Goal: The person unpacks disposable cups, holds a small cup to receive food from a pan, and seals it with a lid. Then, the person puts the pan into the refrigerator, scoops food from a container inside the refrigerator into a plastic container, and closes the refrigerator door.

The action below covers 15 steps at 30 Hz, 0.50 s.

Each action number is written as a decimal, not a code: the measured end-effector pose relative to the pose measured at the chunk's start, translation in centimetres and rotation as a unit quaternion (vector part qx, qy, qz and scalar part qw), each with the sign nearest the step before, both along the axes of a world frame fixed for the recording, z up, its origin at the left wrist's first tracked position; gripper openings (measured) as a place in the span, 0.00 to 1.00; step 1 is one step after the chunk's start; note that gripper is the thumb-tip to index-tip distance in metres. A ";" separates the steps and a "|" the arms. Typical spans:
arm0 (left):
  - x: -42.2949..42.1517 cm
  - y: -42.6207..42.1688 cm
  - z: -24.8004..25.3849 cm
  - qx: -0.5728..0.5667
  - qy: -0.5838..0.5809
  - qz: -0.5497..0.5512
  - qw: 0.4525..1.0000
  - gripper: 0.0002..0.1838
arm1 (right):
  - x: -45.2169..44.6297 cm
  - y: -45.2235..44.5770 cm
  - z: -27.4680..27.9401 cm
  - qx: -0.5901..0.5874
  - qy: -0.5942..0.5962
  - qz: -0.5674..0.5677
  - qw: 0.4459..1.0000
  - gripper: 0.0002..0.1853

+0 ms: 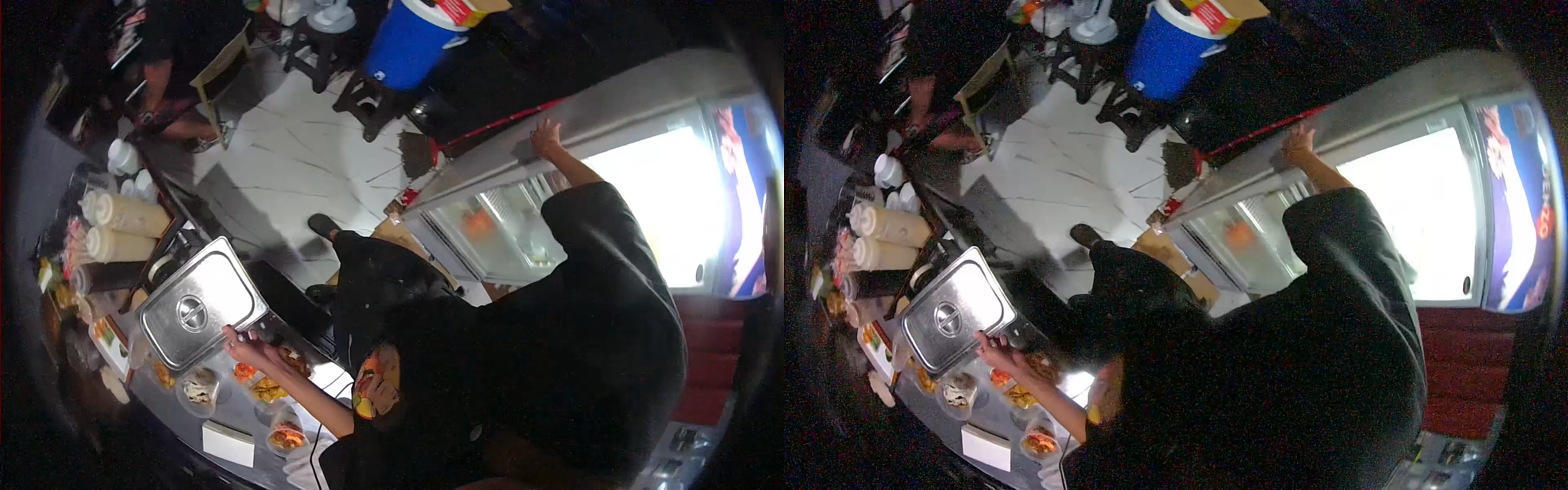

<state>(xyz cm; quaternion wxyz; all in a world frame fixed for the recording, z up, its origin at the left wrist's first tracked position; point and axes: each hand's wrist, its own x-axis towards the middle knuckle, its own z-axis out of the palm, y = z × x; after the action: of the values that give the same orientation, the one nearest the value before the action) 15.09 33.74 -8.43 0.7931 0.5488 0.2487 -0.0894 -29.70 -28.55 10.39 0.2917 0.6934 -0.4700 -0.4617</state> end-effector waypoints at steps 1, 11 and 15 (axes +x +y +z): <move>0.1 0.2 0.0 0.005 -0.004 -0.012 1.000 0.18 | -1.6 0.5 0.2 0.030 -0.015 -0.018 0.999 0.20; 0.6 0.7 -1.3 0.018 -0.004 -0.022 1.000 0.17 | -2.7 5.4 -2.9 0.013 0.011 0.070 0.997 0.20; 0.2 0.5 -0.6 0.006 -0.022 -0.029 0.999 0.17 | -2.5 7.2 -2.0 -0.037 -0.028 0.140 0.989 0.15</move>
<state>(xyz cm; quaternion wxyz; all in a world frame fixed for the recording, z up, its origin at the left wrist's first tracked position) 15.32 34.27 -9.03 0.7924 0.5622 0.2153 -0.0986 -32.18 -21.40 8.44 0.3660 0.7533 -0.3933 -0.3793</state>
